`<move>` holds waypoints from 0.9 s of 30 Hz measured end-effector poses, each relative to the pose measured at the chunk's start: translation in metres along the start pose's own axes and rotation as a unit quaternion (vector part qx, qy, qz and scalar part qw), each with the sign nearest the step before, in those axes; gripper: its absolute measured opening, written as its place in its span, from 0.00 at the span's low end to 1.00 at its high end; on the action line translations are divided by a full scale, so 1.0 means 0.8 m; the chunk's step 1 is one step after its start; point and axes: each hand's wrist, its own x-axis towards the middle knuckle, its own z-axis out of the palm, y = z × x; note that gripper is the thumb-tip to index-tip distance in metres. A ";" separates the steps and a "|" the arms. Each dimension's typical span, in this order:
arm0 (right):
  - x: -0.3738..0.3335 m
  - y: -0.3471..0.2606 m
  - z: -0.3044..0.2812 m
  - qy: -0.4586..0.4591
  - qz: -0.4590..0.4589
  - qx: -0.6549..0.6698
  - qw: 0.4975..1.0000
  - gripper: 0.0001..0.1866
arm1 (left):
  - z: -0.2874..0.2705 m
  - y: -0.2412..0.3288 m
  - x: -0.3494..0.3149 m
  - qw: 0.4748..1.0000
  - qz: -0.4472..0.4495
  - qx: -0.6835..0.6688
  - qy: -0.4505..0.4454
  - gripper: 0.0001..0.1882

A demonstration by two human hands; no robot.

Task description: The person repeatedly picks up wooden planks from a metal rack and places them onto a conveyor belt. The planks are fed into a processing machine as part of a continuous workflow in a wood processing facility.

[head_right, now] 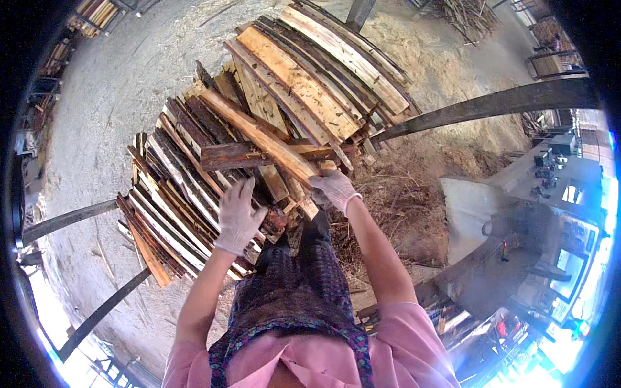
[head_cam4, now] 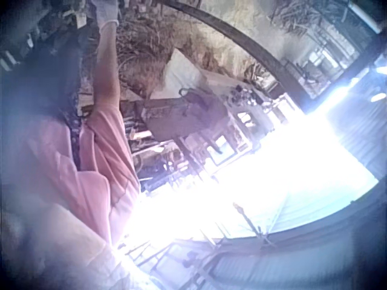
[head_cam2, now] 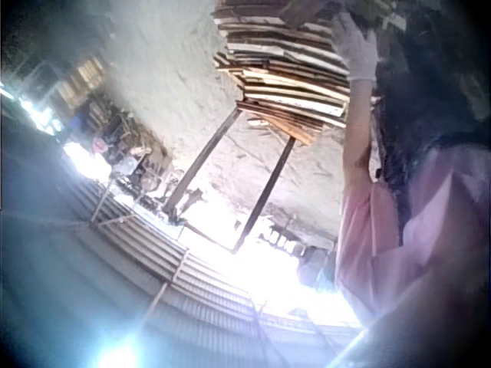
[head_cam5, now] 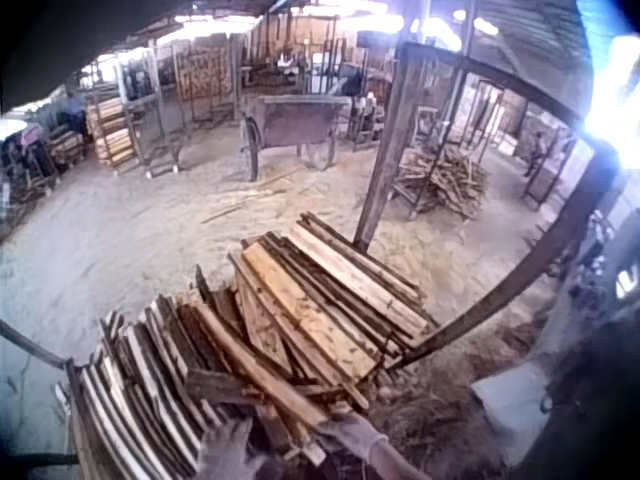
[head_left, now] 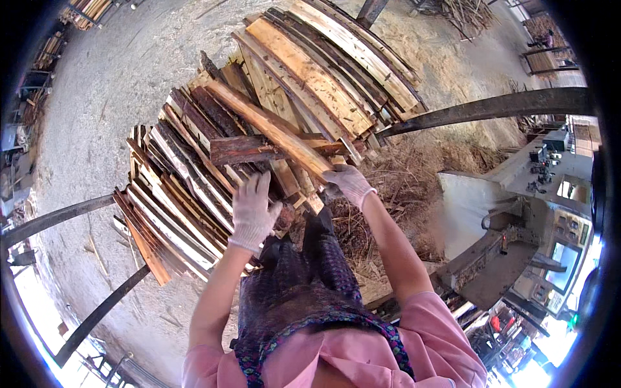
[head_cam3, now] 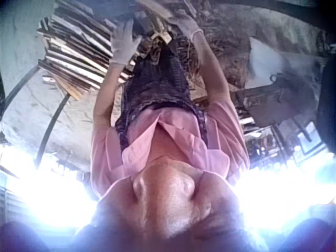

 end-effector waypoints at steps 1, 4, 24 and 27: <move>0.003 0.012 -0.014 -0.014 -0.003 -0.040 0.999 0.16 | -0.036 0.013 0.025 0.999 0.007 0.033 0.006 0.49; -0.044 -0.060 -0.004 -0.075 0.117 -0.097 0.986 0.15 | -0.066 0.000 0.087 0.976 -0.038 0.215 -0.018 0.51; -0.320 -0.006 0.050 -0.022 -0.074 0.195 0.978 0.31 | -0.165 -0.105 -0.135 0.876 -0.145 -0.206 -0.411 0.26; -0.360 0.022 0.104 -0.005 -0.084 0.236 0.968 0.30 | -0.077 -0.195 -0.208 0.881 0.025 -0.252 -0.400 0.25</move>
